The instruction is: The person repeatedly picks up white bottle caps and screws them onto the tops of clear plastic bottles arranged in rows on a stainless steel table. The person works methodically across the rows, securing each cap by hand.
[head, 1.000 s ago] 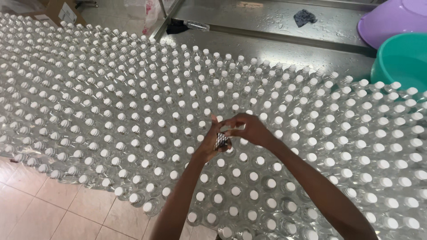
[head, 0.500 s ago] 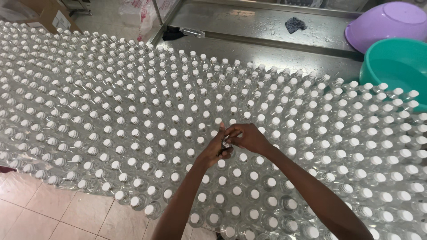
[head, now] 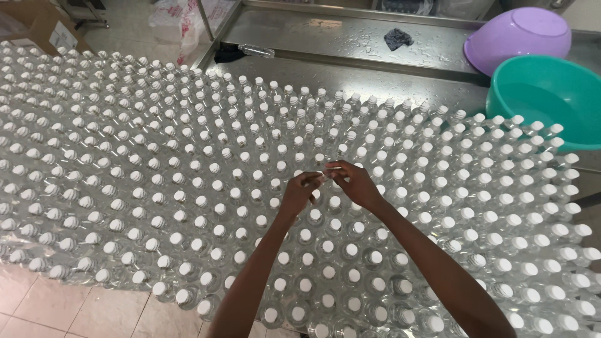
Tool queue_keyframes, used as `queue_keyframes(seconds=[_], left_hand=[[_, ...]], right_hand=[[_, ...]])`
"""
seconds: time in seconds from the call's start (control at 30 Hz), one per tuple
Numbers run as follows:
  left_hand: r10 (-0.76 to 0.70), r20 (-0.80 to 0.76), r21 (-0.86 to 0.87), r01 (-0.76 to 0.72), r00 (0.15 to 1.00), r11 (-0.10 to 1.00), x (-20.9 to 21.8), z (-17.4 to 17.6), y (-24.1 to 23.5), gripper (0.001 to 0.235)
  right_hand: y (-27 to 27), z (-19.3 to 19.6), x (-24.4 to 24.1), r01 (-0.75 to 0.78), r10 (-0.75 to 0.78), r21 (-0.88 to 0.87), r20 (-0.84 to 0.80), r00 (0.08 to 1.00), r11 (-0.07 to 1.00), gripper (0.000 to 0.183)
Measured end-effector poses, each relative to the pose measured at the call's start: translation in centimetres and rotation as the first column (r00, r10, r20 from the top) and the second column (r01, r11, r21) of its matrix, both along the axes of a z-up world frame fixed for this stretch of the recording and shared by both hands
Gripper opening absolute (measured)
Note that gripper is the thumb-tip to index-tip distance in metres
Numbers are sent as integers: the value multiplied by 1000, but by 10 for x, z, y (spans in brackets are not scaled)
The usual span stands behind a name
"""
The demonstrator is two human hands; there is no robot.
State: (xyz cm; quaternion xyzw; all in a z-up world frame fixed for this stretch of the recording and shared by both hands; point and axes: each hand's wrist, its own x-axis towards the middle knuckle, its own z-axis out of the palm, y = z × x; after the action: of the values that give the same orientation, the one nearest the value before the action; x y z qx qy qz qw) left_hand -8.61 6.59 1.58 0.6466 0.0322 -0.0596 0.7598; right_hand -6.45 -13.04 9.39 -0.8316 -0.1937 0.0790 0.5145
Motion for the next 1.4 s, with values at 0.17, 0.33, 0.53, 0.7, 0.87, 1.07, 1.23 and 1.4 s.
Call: queue_keyframes(seconds=[0.17, 0.33, 0.53, 0.7, 0.87, 1.07, 1.23, 1.4], left_hand=[[103, 1, 276, -99, 995, 956, 22, 3, 0, 33], [179, 13, 295, -175, 984, 939, 33, 16, 6, 32], [136, 59, 460, -148, 989, 876, 17, 19, 17, 28], [24, 96, 604, -78, 995, 793, 6, 17, -17, 39], [-63, 34, 668, 24, 997, 744, 8, 18, -34, 43], [-151, 32, 761, 74, 988, 644, 23, -9, -44, 34], [-51, 13, 647, 31, 999, 762, 32, -30, -44, 42], [-73, 35, 656, 32, 997, 754, 38, -3, -46, 32]], right_hand=[[10, -32, 26, 0, -3, 29, 100, 995, 1000, 31], [11, -37, 36, -19, 13, 52, 122, 992, 998, 31], [-18, -49, 39, 38, -41, 23, 127, 991, 999, 31], [-24, -56, 34, 12, -8, -64, 72, 997, 998, 34], [-26, -50, 28, -10, 21, -127, 83, 996, 992, 37], [-28, -42, 28, -94, 112, -195, 81, 990, 976, 33], [-33, -47, 25, -41, 49, -100, 70, 996, 994, 35], [-31, -50, 28, -51, 61, -100, 96, 994, 994, 34]])
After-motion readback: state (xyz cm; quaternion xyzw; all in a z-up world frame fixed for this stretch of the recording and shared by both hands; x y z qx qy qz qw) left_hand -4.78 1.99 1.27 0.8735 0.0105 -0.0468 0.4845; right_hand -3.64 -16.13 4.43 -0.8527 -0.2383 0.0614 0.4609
